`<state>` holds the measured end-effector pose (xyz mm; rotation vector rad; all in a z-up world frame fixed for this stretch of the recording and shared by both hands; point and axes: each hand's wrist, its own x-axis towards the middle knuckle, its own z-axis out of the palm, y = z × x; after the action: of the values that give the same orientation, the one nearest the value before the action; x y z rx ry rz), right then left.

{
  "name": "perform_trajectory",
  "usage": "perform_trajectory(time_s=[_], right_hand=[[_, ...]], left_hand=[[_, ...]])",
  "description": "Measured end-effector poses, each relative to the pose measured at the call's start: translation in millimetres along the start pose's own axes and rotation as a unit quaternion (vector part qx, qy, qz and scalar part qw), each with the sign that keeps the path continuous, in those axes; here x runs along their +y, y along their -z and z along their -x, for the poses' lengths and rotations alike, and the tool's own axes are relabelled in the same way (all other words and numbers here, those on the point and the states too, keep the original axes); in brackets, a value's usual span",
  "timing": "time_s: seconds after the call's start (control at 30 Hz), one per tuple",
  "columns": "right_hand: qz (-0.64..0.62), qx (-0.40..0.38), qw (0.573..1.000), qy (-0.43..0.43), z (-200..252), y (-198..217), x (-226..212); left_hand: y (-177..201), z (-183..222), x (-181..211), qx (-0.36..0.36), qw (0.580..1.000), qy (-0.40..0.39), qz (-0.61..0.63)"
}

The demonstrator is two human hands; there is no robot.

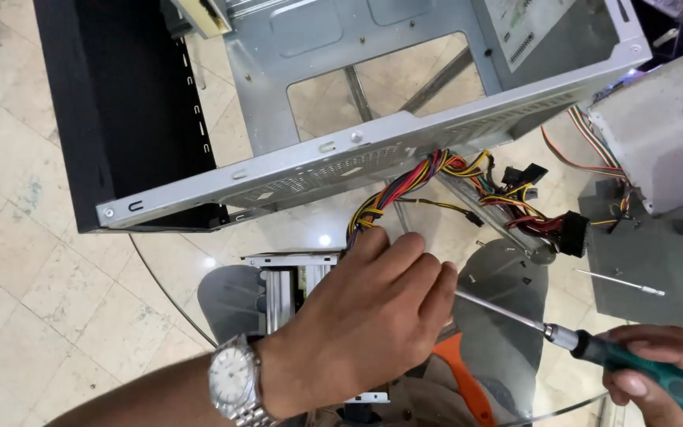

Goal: Assembling and cleaning a computer power supply unit using a screwdriver and a brush.

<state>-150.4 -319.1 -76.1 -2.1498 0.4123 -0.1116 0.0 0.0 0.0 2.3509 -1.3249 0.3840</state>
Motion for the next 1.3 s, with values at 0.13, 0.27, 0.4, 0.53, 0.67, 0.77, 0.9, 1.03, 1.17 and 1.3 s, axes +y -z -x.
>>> perform_trajectory(time_s=[0.13, 0.27, 0.4, 0.53, 0.67, 0.77, 0.9, 1.03, 1.17, 1.3], right_hand=[[0.009, -0.002, 1.0, -0.009, 8.6, 9.6, 31.8], [0.002, 0.031, 0.998, -0.061, 10.2, 11.0, -0.9], [-0.02, 0.057, 0.996, -0.07, 6.1, 15.8, 2.9], [0.036, 0.07, 0.994, -0.078, 12.1, 6.5, -22.7], [-0.078, 0.153, 0.984, -0.055, 19.7, -17.1, -15.7], [-0.29, 0.181, 0.935, -0.089, 28.8, -25.6, 33.3], [-0.461, 0.136, 0.875, -0.058, 35.2, -42.6, 15.3], [-0.443, 0.093, 0.892, -0.021, 42.9, -77.7, -54.5], [-0.321, -0.072, 0.922, 0.203, 8.5, -67.0, -80.4], [0.025, -0.071, 0.941, 0.331, -27.3, -69.3, -53.9]], left_hand=[[-27.0, -10.9, -3.0, -0.073, 0.995, -0.064, 0.012], [-63.0, -22.3, -13.0, -0.104, 0.993, -0.031, 0.043], [-102.1, -26.7, -20.7, -0.201, 0.978, -0.04, 0.028], [-117.9, -33.0, -24.0, -0.173, 0.983, -0.051, 0.026], [-96.9, -37.3, -21.2, -0.201, 0.978, -0.043, 0.033], [-53.4, -37.6, -10.7, -0.181, 0.981, -0.021, 0.067], [10.2, -37.5, 22.6, -0.148, 0.927, 0.121, 0.322], [11.0, -22.5, 56.7, -0.127, 0.875, 0.229, 0.406], [32.4, 1.1, 60.6, 0.072, 0.845, 0.32, 0.423], [61.6, 59.7, 52.2, 0.225, 0.8, 0.42, 0.366]])
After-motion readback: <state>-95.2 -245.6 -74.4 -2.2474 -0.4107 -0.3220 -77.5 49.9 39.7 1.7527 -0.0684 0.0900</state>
